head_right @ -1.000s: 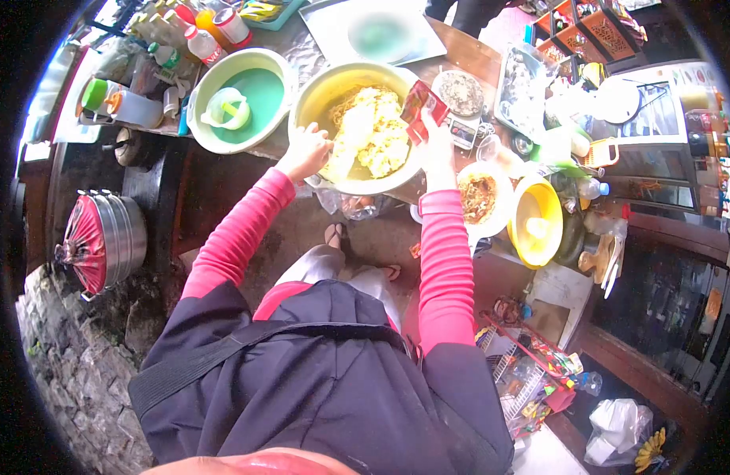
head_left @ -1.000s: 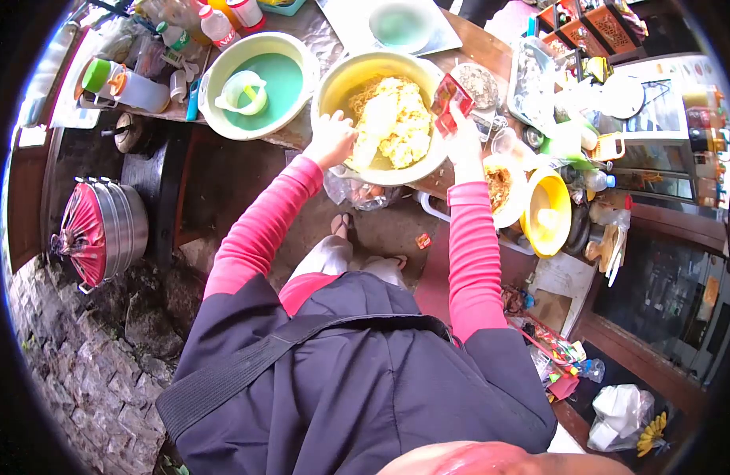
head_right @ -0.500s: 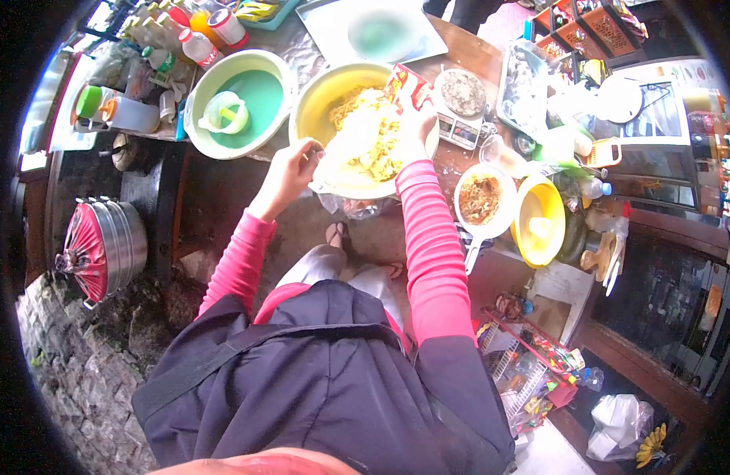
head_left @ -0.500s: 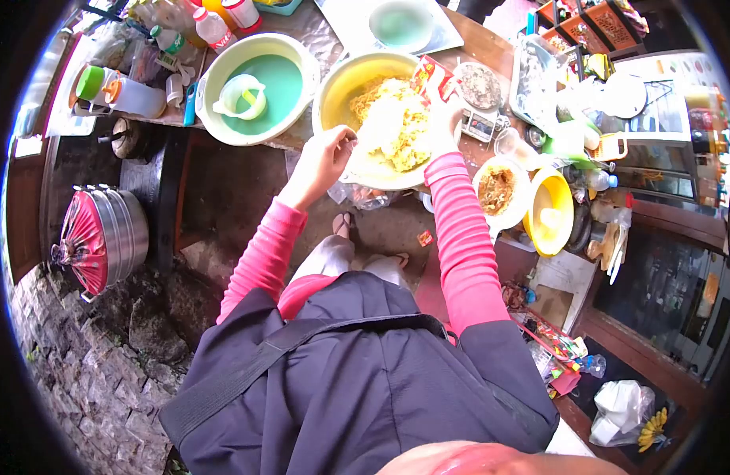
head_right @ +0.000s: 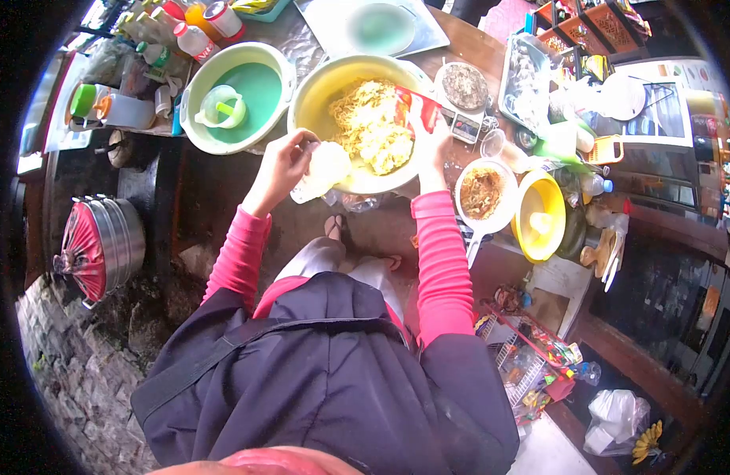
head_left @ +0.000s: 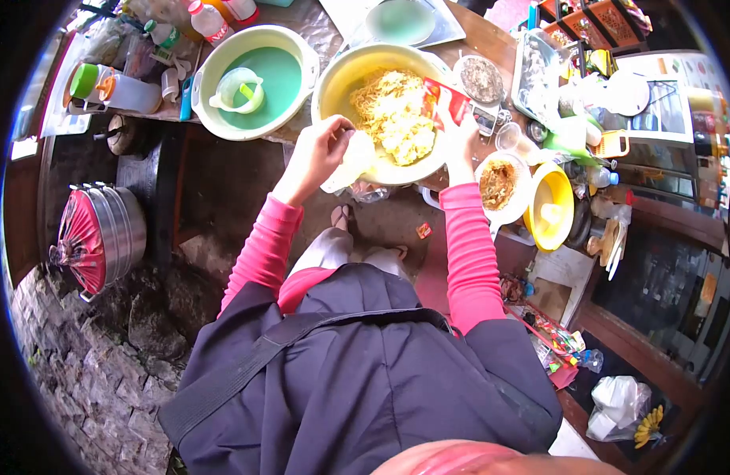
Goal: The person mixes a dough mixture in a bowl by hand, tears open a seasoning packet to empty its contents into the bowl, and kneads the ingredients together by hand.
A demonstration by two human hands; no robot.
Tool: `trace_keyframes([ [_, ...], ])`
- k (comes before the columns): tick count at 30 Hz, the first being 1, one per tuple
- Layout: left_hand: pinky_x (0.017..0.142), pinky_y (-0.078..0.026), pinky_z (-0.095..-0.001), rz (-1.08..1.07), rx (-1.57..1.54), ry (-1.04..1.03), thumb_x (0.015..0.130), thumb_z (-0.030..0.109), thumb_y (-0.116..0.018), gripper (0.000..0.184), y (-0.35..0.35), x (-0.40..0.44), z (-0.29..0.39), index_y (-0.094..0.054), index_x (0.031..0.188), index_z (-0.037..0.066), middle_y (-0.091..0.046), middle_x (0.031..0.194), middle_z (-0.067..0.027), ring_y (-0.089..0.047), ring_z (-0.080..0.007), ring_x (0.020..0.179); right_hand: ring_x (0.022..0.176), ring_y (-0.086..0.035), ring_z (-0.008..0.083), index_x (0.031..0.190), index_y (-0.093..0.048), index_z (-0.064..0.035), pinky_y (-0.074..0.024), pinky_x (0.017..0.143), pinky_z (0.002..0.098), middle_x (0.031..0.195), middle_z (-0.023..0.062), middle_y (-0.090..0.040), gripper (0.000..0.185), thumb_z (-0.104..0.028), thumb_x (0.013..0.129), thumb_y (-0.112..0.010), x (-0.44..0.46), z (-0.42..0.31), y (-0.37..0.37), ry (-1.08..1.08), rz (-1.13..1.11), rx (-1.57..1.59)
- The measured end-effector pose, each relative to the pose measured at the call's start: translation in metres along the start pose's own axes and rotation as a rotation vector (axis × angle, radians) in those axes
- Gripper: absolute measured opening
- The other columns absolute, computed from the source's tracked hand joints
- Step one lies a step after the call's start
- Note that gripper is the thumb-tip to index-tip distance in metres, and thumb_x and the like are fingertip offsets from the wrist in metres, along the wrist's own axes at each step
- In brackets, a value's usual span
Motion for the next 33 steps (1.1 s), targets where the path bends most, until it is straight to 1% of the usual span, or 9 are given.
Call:
trace_keyframes([
  [8, 0.047, -0.041, -0.0232, 0.071, -0.048, -0.055, 0.086, 0.007, -0.056, 0.01, 0.005, 0.022, 0.009, -0.056, 0.091, -0.001, -0.055, 0.065, -0.0056, -0.053, -0.0086, 0.049, 0.067, -0.059, 0.0102, 0.106, -0.057, 0.0028, -0.0485, 0.055, 0.0219, 0.088, 0.0061, -0.064, 0.03, -0.009, 0.081, -0.066, -0.005, 0.007, 0.021, -0.042, 0.084, 0.146],
  [12, 0.048, -0.042, -0.0233, 0.088, -0.073, -0.002, 0.086, 0.008, -0.056, 0.011, 0.003, 0.029, 0.004, -0.056, 0.092, -0.001, -0.056, 0.065, -0.0052, -0.054, -0.0086, 0.049, 0.068, -0.06, 0.0102, 0.108, -0.056, 0.0026, -0.0492, 0.056, 0.0212, 0.091, 0.0068, -0.064, 0.033, -0.009, 0.08, -0.067, -0.023, 0.015, 0.029, -0.204, 0.073, 0.034],
  [20, 0.047, -0.039, -0.0212, 0.061, 0.004, -0.025, 0.088, 0.012, -0.056, 0.013, -0.009, 0.023, -0.011, -0.057, 0.097, 0.001, -0.053, 0.061, -0.0006, -0.051, -0.0047, 0.05, 0.071, -0.062, 0.0106, 0.105, -0.058, 0.0041, -0.0522, 0.058, 0.0225, 0.088, 0.0078, -0.065, 0.029, -0.013, 0.083, -0.065, -0.036, 0.004, 0.048, -0.063, 0.083, -0.032],
  [23, 0.05, -0.044, -0.0259, 0.064, 0.044, 0.016, 0.084, 0.011, -0.059, 0.012, -0.011, 0.021, -0.013, -0.058, 0.091, 0.001, -0.057, 0.065, -0.0091, -0.055, -0.0129, 0.05, 0.065, -0.06, 0.0093, 0.102, -0.059, 0.0042, -0.0486, 0.053, 0.0214, 0.085, 0.0071, -0.065, 0.03, -0.016, 0.082, -0.067, -0.02, 0.016, 0.04, -0.128, 0.041, -0.103],
  [26, 0.05, -0.043, -0.0268, 0.067, 0.087, 0.022, 0.083, 0.012, -0.06, 0.014, -0.012, 0.017, -0.017, -0.059, 0.092, 0.001, -0.057, 0.066, -0.0095, -0.053, -0.0139, 0.05, 0.064, -0.059, 0.009, 0.105, -0.058, 0.0037, -0.0494, 0.055, 0.0213, 0.084, 0.0078, -0.065, 0.034, -0.017, 0.081, -0.068, 0.0, 0.015, 0.023, -0.058, 0.057, -0.023],
  [28, 0.046, -0.04, -0.0217, 0.059, 0.13, -0.052, 0.086, 0.014, -0.059, 0.016, -0.015, 0.014, -0.022, -0.058, 0.095, 0.001, -0.056, 0.063, -0.003, -0.052, -0.0069, 0.048, 0.073, -0.062, 0.0118, 0.116, -0.051, 0.003, -0.0519, 0.063, 0.0235, 0.097, 0.0087, -0.064, 0.042, -0.014, 0.081, -0.067, 0.001, -0.014, -0.011, -0.052, -0.044, -0.154],
  [29, 0.046, -0.039, -0.0223, 0.052, 0.154, -0.062, 0.085, 0.014, -0.061, 0.017, -0.015, 0.013, -0.019, -0.059, 0.095, 0.001, -0.055, 0.063, -0.0029, -0.049, -0.007, 0.047, 0.077, -0.062, 0.0131, 0.12, -0.047, 0.0033, -0.0519, 0.064, 0.0237, 0.099, 0.0091, -0.063, 0.046, -0.012, 0.081, -0.066, 0.004, -0.032, -0.024, 0.206, -0.053, -0.227],
  [30, 0.046, -0.039, -0.0223, 0.043, 0.157, -0.065, 0.085, 0.014, -0.061, 0.017, -0.015, 0.011, -0.018, -0.059, 0.095, 0.001, -0.055, 0.063, -0.0029, -0.049, -0.007, 0.047, 0.077, -0.062, 0.0131, 0.12, -0.047, 0.0033, -0.0519, 0.064, 0.0237, 0.099, 0.0091, -0.063, 0.046, -0.012, 0.081, -0.066, 0.006, -0.032, -0.034, 0.203, -0.043, -0.224],
  [33, 0.047, -0.039, -0.0227, 0.018, 0.235, -0.062, 0.082, 0.016, -0.064, 0.02, -0.016, 0.01, -0.015, -0.059, 0.095, 0.001, -0.053, 0.063, -0.0033, -0.047, -0.0074, 0.048, 0.074, -0.063, 0.0133, 0.098, -0.063, 0.0026, -0.0501, 0.068, 0.0276, 0.086, 0.0091, -0.067, 0.031, -0.021, 0.079, -0.069, 0.025, -0.029, -0.05, 0.265, 0.004, -0.088],
])
Point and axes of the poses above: each hand's wrist, its own x-axis towards the middle knuckle, its own y-axis out of the back of the hand, z = x × y, the point moved 7 cm from there along x, towards the middle knuckle
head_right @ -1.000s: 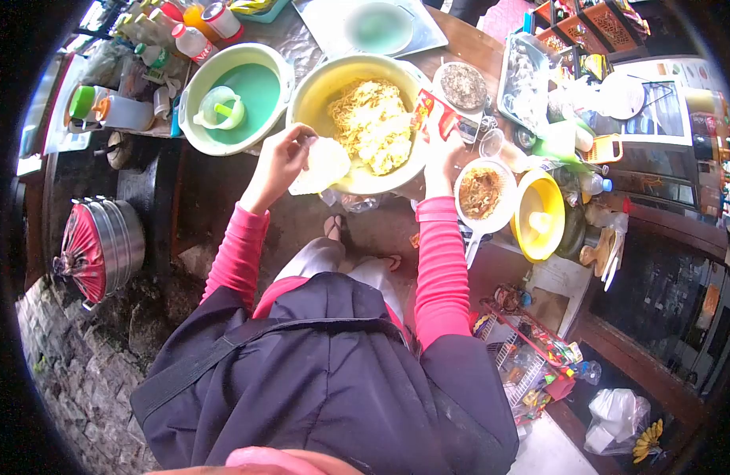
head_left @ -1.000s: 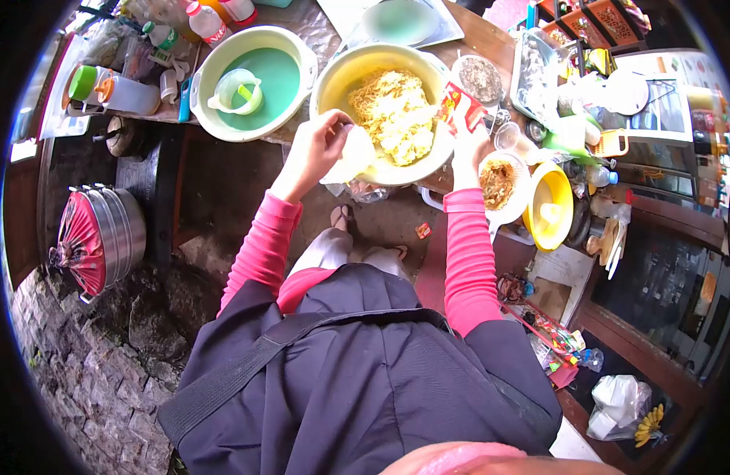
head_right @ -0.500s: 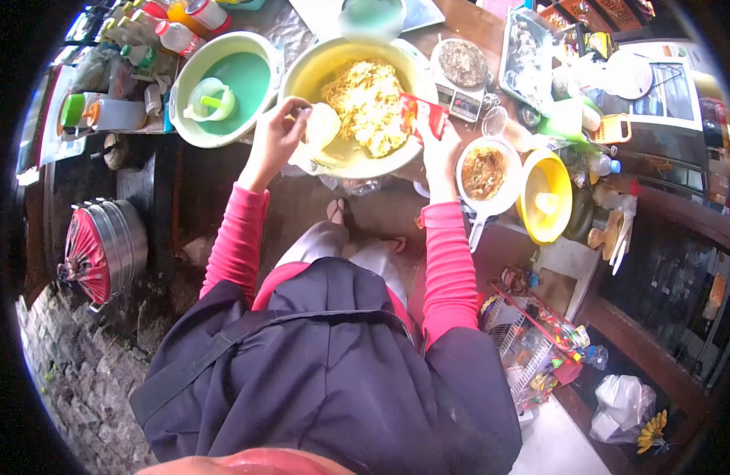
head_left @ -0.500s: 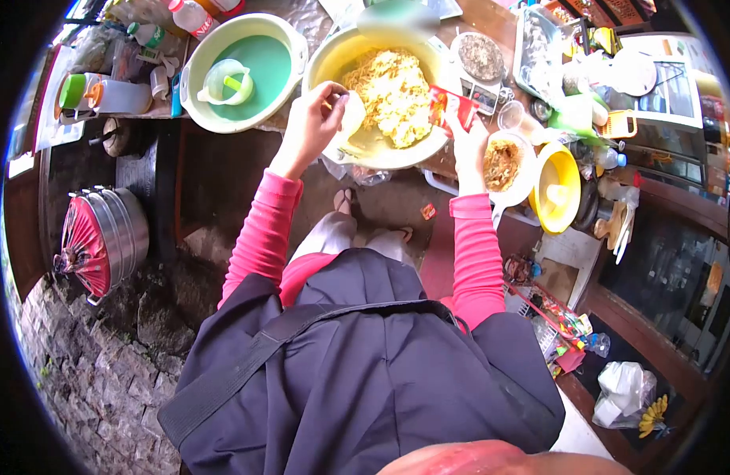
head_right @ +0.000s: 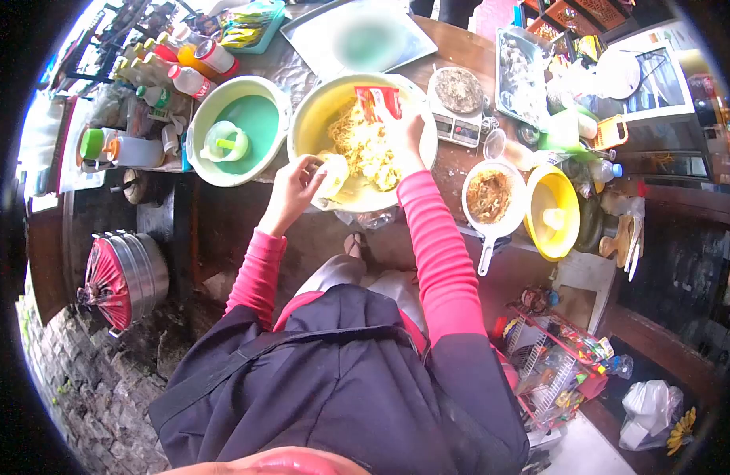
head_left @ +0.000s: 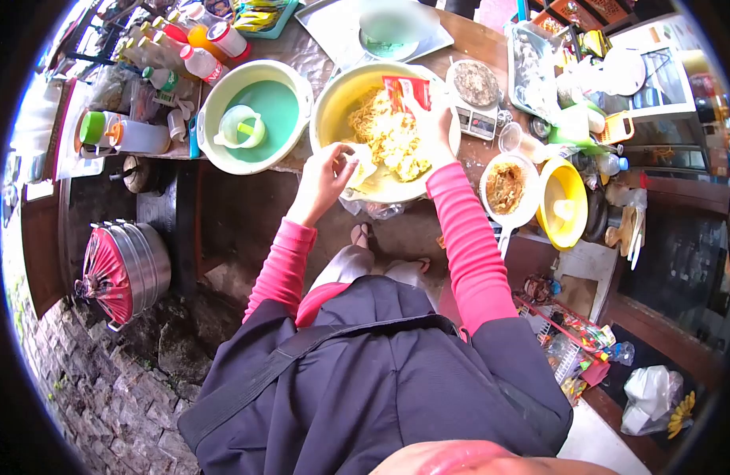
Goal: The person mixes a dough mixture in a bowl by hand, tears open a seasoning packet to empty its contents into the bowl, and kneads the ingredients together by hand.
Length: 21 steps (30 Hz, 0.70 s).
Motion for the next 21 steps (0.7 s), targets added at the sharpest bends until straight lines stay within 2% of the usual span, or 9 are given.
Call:
trace_keyframes([
  [1, 0.048, -0.04, -0.0227, -0.007, 0.007, -0.005, 0.082, 0.016, -0.065, 0.021, 0.002, 0.0, 0.004, -0.059, 0.095, 0.001, -0.053, 0.063, -0.0037, -0.047, -0.0078, 0.049, 0.074, -0.063, 0.0133, 0.098, -0.063, 0.0026, -0.0501, 0.068, 0.0276, 0.086, 0.0091, -0.067, 0.031, -0.021, 0.079, -0.069, 0.007, 0.009, 0.004, -0.003, 0.005, 0.001],
  [3, 0.049, -0.04, -0.0227, -0.018, 0.013, -0.008, 0.081, 0.017, -0.065, 0.022, 0.002, -0.002, 0.005, -0.059, 0.096, 0.001, -0.053, 0.063, -0.0041, -0.048, -0.0081, 0.05, 0.065, -0.061, 0.0108, 0.1, -0.059, 0.0032, -0.0497, 0.055, 0.0231, 0.081, 0.0068, -0.065, 0.034, -0.019, 0.077, -0.071, 0.017, 0.014, 0.02, -0.188, 0.121, -0.059],
  [4, 0.051, -0.041, -0.023, -0.024, 0.007, -0.008, 0.08, 0.017, -0.066, 0.023, 0.001, -0.002, 0.003, -0.059, 0.096, 0.001, -0.053, 0.064, -0.0044, -0.048, -0.0089, 0.052, 0.06, -0.06, 0.0096, 0.096, -0.061, 0.0017, -0.0484, 0.052, 0.0228, 0.075, 0.0047, -0.065, 0.031, -0.021, 0.077, -0.071, 0.023, 0.029, 0.032, -0.099, 0.219, -0.097],
  [5, 0.052, -0.042, -0.0233, -0.03, 0.002, -0.009, 0.08, 0.018, -0.066, 0.024, 0.0, -0.001, 0.002, -0.059, 0.096, 0.002, -0.053, 0.065, -0.0046, -0.049, -0.0097, 0.053, 0.06, -0.059, 0.0092, 0.097, -0.061, 0.0009, -0.0482, 0.051, 0.0228, 0.078, 0.0059, -0.066, 0.031, -0.023, 0.079, -0.07, 0.021, 0.023, 0.037, -0.172, 0.222, -0.034],
  [7, 0.054, -0.042, -0.024, -0.035, 0.011, -0.022, 0.08, 0.018, -0.067, 0.024, -0.001, -0.001, 0.002, -0.059, 0.095, 0.001, -0.054, 0.065, -0.0049, -0.049, -0.0105, 0.054, 0.066, -0.064, 0.0137, 0.094, -0.064, 0.0005, -0.0498, 0.061, 0.0276, 0.078, 0.0078, -0.068, 0.031, -0.027, 0.079, -0.068, 0.024, 0.064, 0.054, -0.072, 0.2, -0.164],
  [8, 0.055, -0.043, -0.0248, -0.036, 0.019, -0.037, 0.079, 0.019, -0.067, 0.025, -0.002, 0.0, 0.004, -0.059, 0.095, 0.001, -0.054, 0.066, -0.0052, -0.05, -0.0113, 0.056, 0.066, -0.064, 0.0137, 0.094, -0.064, 0.0005, -0.0498, 0.061, 0.0276, 0.078, 0.0078, -0.068, 0.031, -0.027, 0.079, -0.068, 0.018, 0.057, 0.06, -0.075, 0.202, -0.171],
  [10, 0.056, -0.044, -0.0252, -0.046, 0.007, -0.042, 0.079, 0.019, -0.068, 0.025, -0.005, 0.0, 0.004, -0.059, 0.095, 0.001, -0.054, 0.066, -0.0053, -0.05, -0.0118, 0.057, 0.066, -0.064, 0.0133, 0.094, -0.065, -0.0005, -0.0501, 0.062, 0.0282, 0.078, 0.0079, -0.068, 0.032, -0.029, 0.079, -0.068, -0.002, 0.039, 0.075, -0.214, 0.25, -0.068],
  [14, 0.057, -0.044, -0.0259, -0.038, 0.023, -0.079, 0.079, 0.019, -0.068, 0.025, -0.006, 0.001, 0.007, -0.06, 0.093, 0.0, -0.055, 0.067, -0.0056, -0.05, -0.0126, 0.059, 0.069, -0.061, 0.0134, 0.094, -0.063, -0.0003, -0.0479, 0.063, 0.0282, 0.079, 0.0081, -0.065, 0.03, -0.027, 0.081, -0.066, -0.031, 0.041, 0.099, -0.259, 0.247, -0.079],
  [21, 0.06, -0.044, -0.028, -0.041, 0.08, -0.092, 0.078, 0.02, -0.067, 0.025, -0.008, 0.001, 0.01, -0.06, 0.092, 0.001, -0.055, 0.069, -0.007, -0.051, -0.0161, 0.062, 0.074, -0.055, 0.0136, 0.095, -0.059, 0.0, -0.0441, 0.064, 0.0281, 0.081, 0.0084, -0.061, 0.025, -0.022, 0.084, -0.063, -0.02, 0.038, 0.084, -0.233, 0.224, -0.417],
])
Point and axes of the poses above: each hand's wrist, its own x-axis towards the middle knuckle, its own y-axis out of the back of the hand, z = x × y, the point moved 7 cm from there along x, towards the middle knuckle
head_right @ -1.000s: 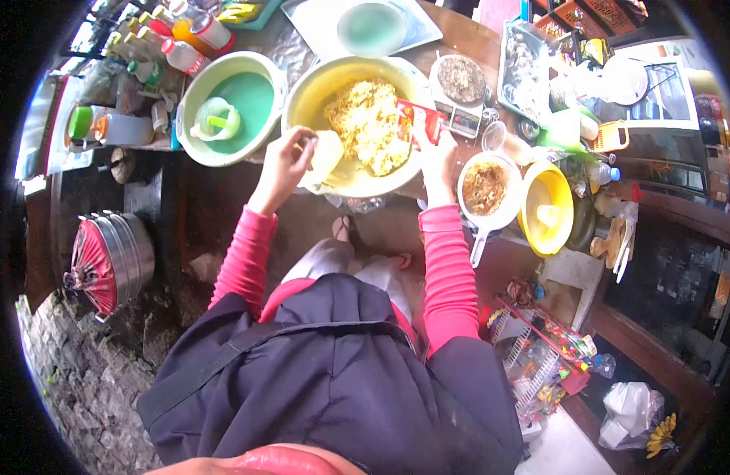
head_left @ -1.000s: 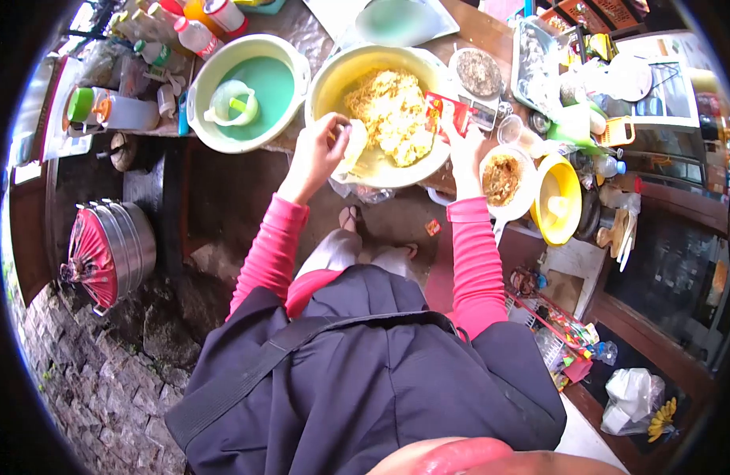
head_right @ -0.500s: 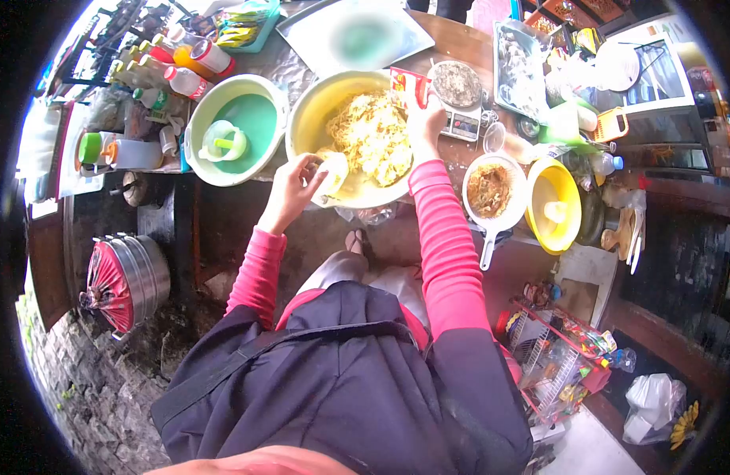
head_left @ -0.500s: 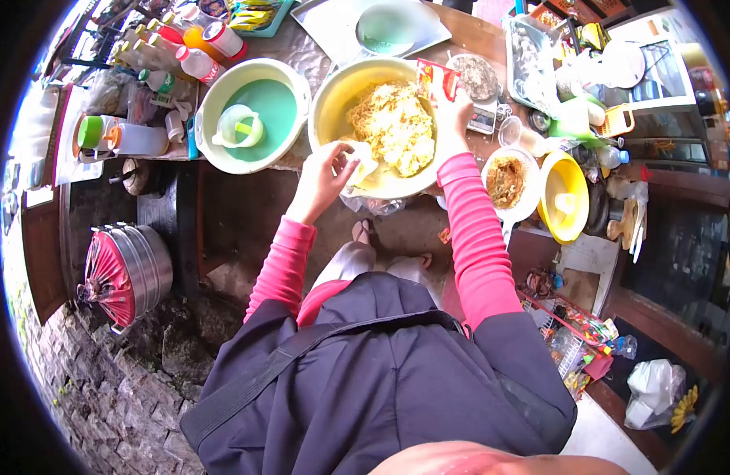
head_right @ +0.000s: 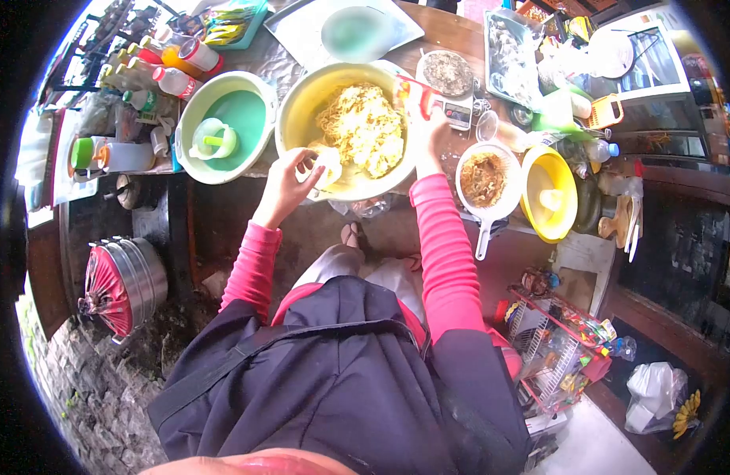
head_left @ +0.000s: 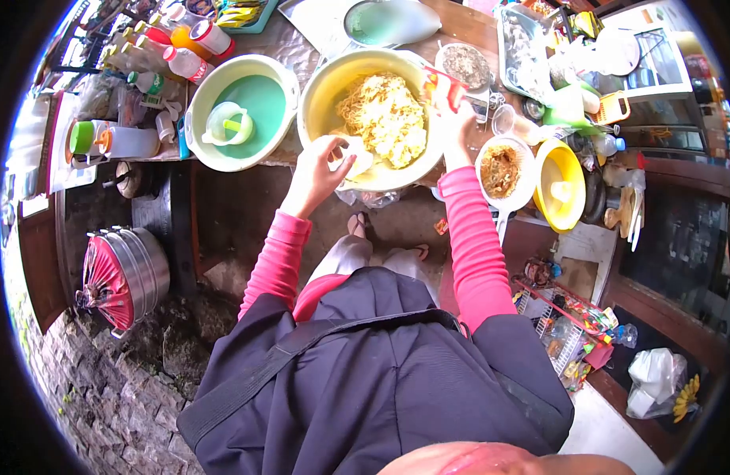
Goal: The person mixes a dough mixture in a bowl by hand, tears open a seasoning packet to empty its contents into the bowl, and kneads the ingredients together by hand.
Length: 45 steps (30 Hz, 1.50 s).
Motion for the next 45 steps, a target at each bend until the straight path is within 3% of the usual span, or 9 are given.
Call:
trace_keyframes([
  [2, 0.061, -0.044, -0.0288, -0.009, 0.005, -0.013, 0.077, 0.021, -0.068, 0.025, -0.002, 0.0, -0.001, -0.06, 0.09, 0.002, -0.056, 0.07, -0.0074, -0.051, -0.0174, 0.063, 0.072, -0.054, 0.0111, 0.084, -0.063, 0.0006, -0.0425, 0.062, 0.0274, 0.075, 0.006, -0.061, 0.021, -0.02, 0.084, -0.063, 0.003, -0.023, -0.009, 0.02, -0.027, 0.06],
  [4, 0.062, -0.044, -0.029, -0.002, 0.013, -0.027, 0.077, 0.021, -0.068, 0.025, -0.003, -0.001, -0.002, -0.06, 0.09, 0.002, -0.056, 0.071, -0.0075, -0.051, -0.0177, 0.064, 0.071, -0.054, 0.0105, 0.079, -0.064, 0.0003, -0.0429, 0.063, 0.0275, 0.073, 0.0059, -0.061, 0.02, -0.019, 0.083, -0.064, 0.007, -0.015, -0.021, -0.284, -0.028, 0.877],
  [5, 0.063, -0.044, -0.0291, 0.004, 0.02, -0.041, 0.076, 0.021, -0.069, 0.025, -0.003, -0.001, -0.001, -0.06, 0.09, 0.003, -0.057, 0.072, -0.0075, -0.052, -0.018, 0.065, 0.07, -0.055, 0.0128, 0.083, -0.065, 0.0002, -0.043, 0.063, 0.0284, 0.075, 0.0085, -0.064, 0.019, -0.019, 0.084, -0.062, 0.008, -0.031, -0.015, 0.087, 0.017, 0.066],
  [24, 0.072, -0.045, -0.0369, -0.026, 0.1, -0.055, 0.077, 0.013, -0.062, 0.012, -0.004, -0.009, 0.001, -0.059, 0.078, 0.001, -0.059, 0.078, -0.0136, -0.058, -0.029, 0.079, 0.068, -0.063, 0.011, 0.11, -0.055, 0.0026, -0.0522, 0.061, 0.0243, 0.089, 0.0082, -0.066, 0.036, -0.011, 0.08, -0.068, -0.042, -0.014, -0.02, 0.007, -0.182, 0.153],
  [36, 0.076, -0.046, -0.037, -0.035, 0.125, -0.114, 0.075, 0.007, -0.065, 0.017, -0.021, -0.009, -0.002, -0.06, 0.09, 0.0, -0.063, 0.088, -0.0148, -0.06, -0.0307, 0.085, 0.061, -0.056, 0.0074, 0.092, -0.065, -0.0018, -0.048, 0.056, 0.0274, 0.072, 0.0018, -0.064, 0.019, -0.018, 0.081, -0.065, -0.062, -0.024, 0.052, -0.007, -0.075, 0.291],
  [39, 0.078, -0.046, -0.0376, -0.107, 0.203, -0.106, 0.079, 0.009, -0.063, 0.021, -0.032, -0.007, -0.006, -0.06, 0.097, -0.001, -0.063, 0.09, -0.0171, -0.06, -0.0307, 0.084, 0.056, -0.056, 0.0131, 0.09, -0.061, 0.0023, -0.0421, 0.045, 0.0275, 0.07, 0.0071, -0.061, 0.024, -0.02, 0.081, -0.062, -0.093, -0.005, 0.055, -0.593, -0.303, 0.875],
  [40, 0.077, -0.047, -0.036, 0.007, 0.231, -0.183, 0.082, 0.013, -0.062, 0.018, -0.033, -0.007, -0.01, -0.061, 0.091, -0.002, -0.064, 0.086, -0.0155, -0.061, -0.0267, 0.081, 0.052, -0.053, 0.0116, 0.089, -0.06, 0.0001, -0.0404, 0.042, 0.0258, 0.068, 0.0084, -0.06, 0.02, -0.018, 0.084, -0.055, -0.084, 0.027, 0.036, -0.205, -0.3, 0.762],
  [42, 0.073, -0.048, -0.0355, -0.127, 0.272, -0.175, 0.083, 0.014, -0.06, 0.016, -0.046, -0.002, -0.013, -0.06, 0.09, -0.001, -0.065, 0.081, -0.0134, -0.063, -0.0251, 0.078, 0.052, -0.052, 0.0119, 0.087, -0.057, -0.0024, -0.0425, 0.045, 0.0252, 0.067, 0.0078, -0.059, 0.02, -0.02, 0.085, -0.047, -0.099, 0.042, 0.017, -0.873, -0.292, 1.544],
  [45, 0.064, -0.046, -0.033, -0.173, 0.269, -0.147, 0.087, 0.016, -0.056, 0.016, -0.055, -0.002, -0.003, -0.057, 0.089, 0.0, -0.063, 0.079, -0.0121, -0.06, -0.023, 0.072, 0.049, -0.047, 0.0101, 0.084, -0.053, -0.0049, -0.0404, 0.047, 0.0229, 0.062, 0.0018, -0.05, 0.027, -0.026, 0.09, -0.037, -0.113, 0.027, 0.074, -0.922, -0.451, 1.956],
])
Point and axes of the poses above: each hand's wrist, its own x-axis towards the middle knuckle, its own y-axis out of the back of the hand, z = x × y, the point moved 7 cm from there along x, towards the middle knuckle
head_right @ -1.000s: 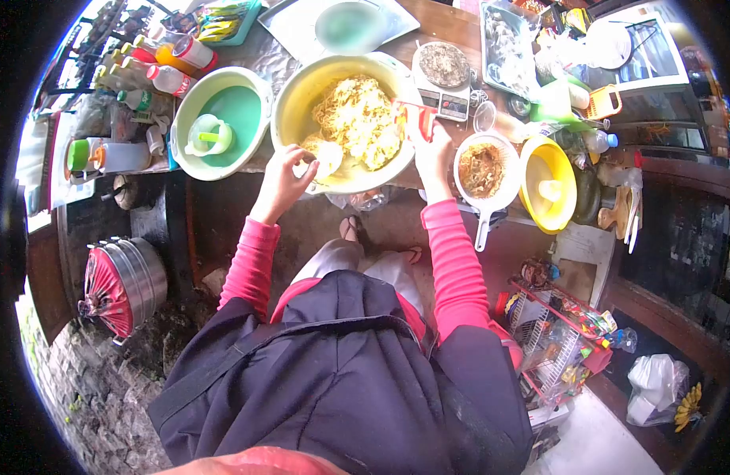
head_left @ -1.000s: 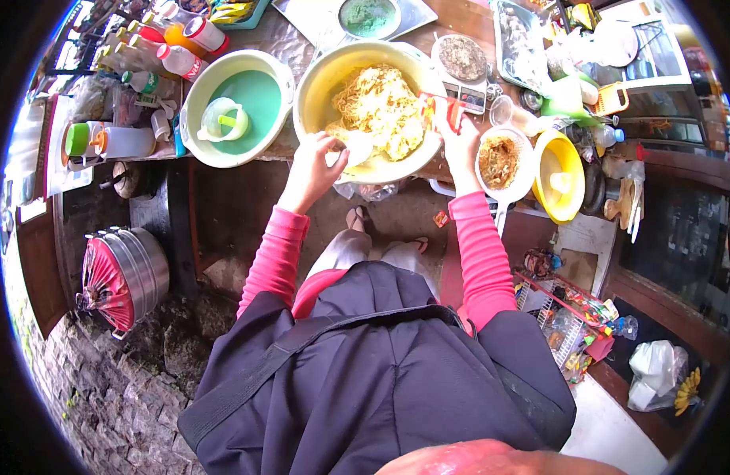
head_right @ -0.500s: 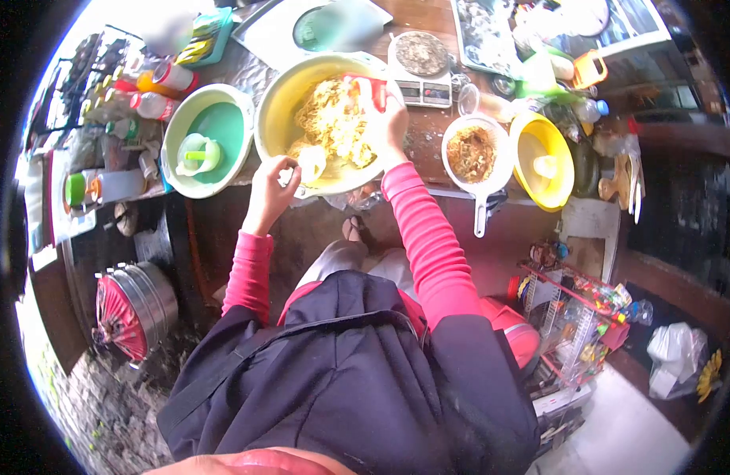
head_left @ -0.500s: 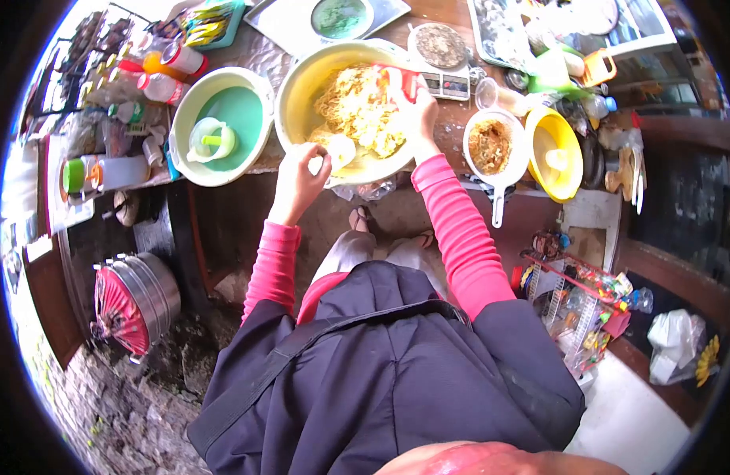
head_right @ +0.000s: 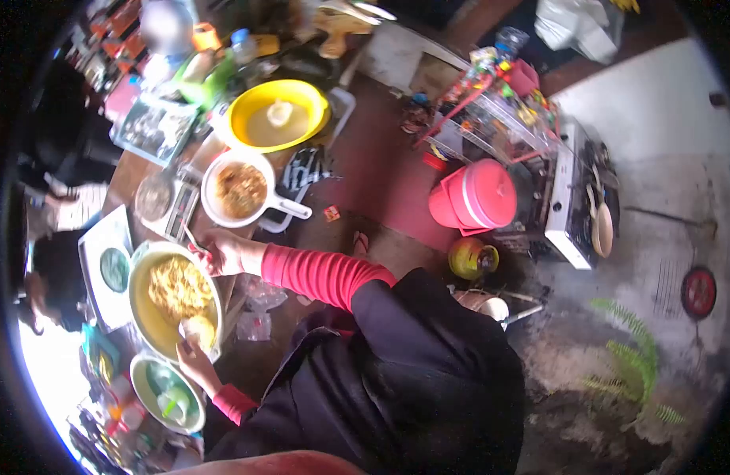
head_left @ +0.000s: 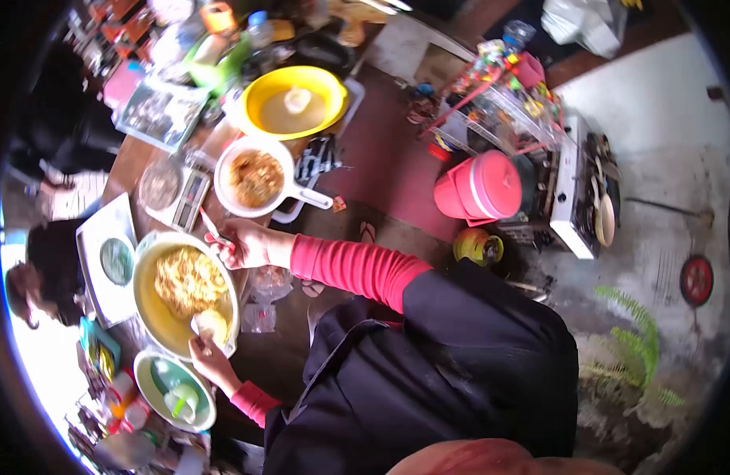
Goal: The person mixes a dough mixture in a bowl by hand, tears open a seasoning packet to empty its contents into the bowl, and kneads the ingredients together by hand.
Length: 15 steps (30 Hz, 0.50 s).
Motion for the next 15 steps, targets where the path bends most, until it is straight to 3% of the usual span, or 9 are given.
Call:
trace_keyframes([
  [2, 0.058, -0.045, -0.0318, -0.023, 0.136, 0.006, 0.088, 0.015, -0.054, 0.014, -0.004, 0.003, -0.002, -0.056, 0.091, 0.002, -0.06, 0.076, -0.0099, -0.059, -0.0199, 0.066, 0.048, -0.045, 0.0084, 0.088, -0.053, -0.0072, -0.0371, 0.043, 0.0215, 0.065, 0.0026, -0.051, 0.025, -0.027, 0.091, -0.039, -0.043, -0.034, -0.007, 0.087, -0.18, -0.005],
  [5, 0.061, -0.046, -0.0362, -0.061, 0.267, 0.069, 0.09, 0.017, -0.049, 0.019, -0.007, 0.005, 0.008, -0.055, 0.095, 0.0, -0.06, 0.08, -0.0152, -0.059, -0.0266, 0.068, 0.052, -0.046, 0.0078, 0.104, -0.052, -0.0058, -0.0343, 0.044, 0.0205, 0.077, 0.0054, -0.052, 0.032, -0.033, 0.091, -0.042, -0.134, -0.106, 0.007, 0.308, -0.237, -0.028],
  [6, 0.062, -0.046, -0.0379, -0.025, 0.275, 0.058, 0.091, 0.018, -0.048, 0.02, -0.008, 0.006, 0.011, -0.055, 0.096, 0.0, -0.06, 0.081, -0.0172, -0.059, -0.0293, 0.07, 0.054, -0.043, 0.0074, 0.11, -0.047, -0.002, -0.0366, 0.052, 0.0214, 0.078, 0.0042, -0.049, 0.036, -0.03, 0.089, -0.043, -0.158, -0.139, 0.035, 0.347, -0.199, 0.139],
  [7, 0.064, -0.047, -0.0397, 0.011, 0.282, 0.051, 0.091, 0.019, -0.047, 0.022, -0.008, 0.004, 0.008, -0.055, 0.097, -0.001, -0.06, 0.083, -0.0191, -0.059, -0.0321, 0.071, 0.055, -0.043, 0.0078, 0.108, -0.047, -0.0012, -0.036, 0.051, 0.0207, 0.079, 0.0056, -0.048, 0.034, -0.03, 0.089, -0.045, -0.207, -0.168, 0.033, 0.487, -0.322, 0.026],
  [11, 0.082, -0.045, -0.0423, 0.003, 0.452, 0.131, 0.095, 0.024, -0.042, 0.032, -0.019, 0.008, -0.014, -0.054, 0.102, -0.005, -0.057, 0.101, -0.0256, -0.056, -0.0377, 0.091, 0.056, -0.045, 0.0119, 0.095, -0.05, -0.0007, -0.0381, 0.054, 0.024, 0.074, 0.0064, -0.049, 0.023, -0.022, 0.086, -0.047, -0.39, -0.311, 0.138, 0.924, -0.113, 0.057],
  [12, 0.086, -0.042, -0.0425, 0.042, 0.436, 0.13, 0.093, 0.022, -0.045, 0.029, -0.019, 0.007, -0.017, -0.054, 0.103, -0.004, -0.055, 0.105, -0.0249, -0.053, -0.0373, 0.097, 0.055, -0.047, 0.014, 0.099, -0.051, 0.0023, -0.0393, 0.05, 0.026, 0.072, 0.0101, -0.052, 0.023, -0.012, 0.082, -0.045, -0.443, -0.343, 0.164, 1.034, 0.005, 0.19],
  [13, 0.09, -0.04, -0.0428, 0.078, 0.426, 0.127, 0.092, 0.021, -0.048, 0.028, -0.024, 0.007, -0.008, -0.054, 0.104, -0.004, -0.054, 0.11, -0.0241, -0.05, -0.037, 0.103, 0.053, -0.047, 0.0145, 0.1, -0.051, 0.0019, -0.0394, 0.05, 0.0268, 0.07, 0.0095, -0.052, 0.022, -0.01, 0.083, -0.045, -0.492, -0.37, 0.166, 1.111, -0.093, 0.258],
  [14, 0.09, -0.04, -0.0429, 0.111, 0.443, 0.119, 0.091, 0.02, -0.049, 0.028, -0.029, 0.006, 0.009, -0.054, 0.104, -0.003, -0.054, 0.11, -0.0241, -0.05, -0.0369, 0.103, 0.052, -0.047, 0.0146, 0.1, -0.051, 0.0003, -0.0404, 0.05, 0.0257, 0.07, 0.0095, -0.053, 0.02, -0.01, 0.087, -0.04, -0.538, -0.42, 0.207, 1.221, -0.098, 0.128],
  [15, 0.09, -0.04, -0.0429, 0.141, 0.475, 0.116, 0.091, 0.02, -0.049, 0.028, -0.035, 0.0, 0.029, -0.054, 0.104, -0.003, -0.054, 0.11, -0.024, -0.05, -0.0369, 0.103, 0.05, -0.047, 0.0136, 0.099, -0.051, -0.0009, -0.0401, 0.049, 0.0242, 0.069, 0.0093, -0.055, 0.019, -0.01, 0.09, -0.036, -0.587, -0.455, 0.239, 1.345, 0.136, 0.178],
])
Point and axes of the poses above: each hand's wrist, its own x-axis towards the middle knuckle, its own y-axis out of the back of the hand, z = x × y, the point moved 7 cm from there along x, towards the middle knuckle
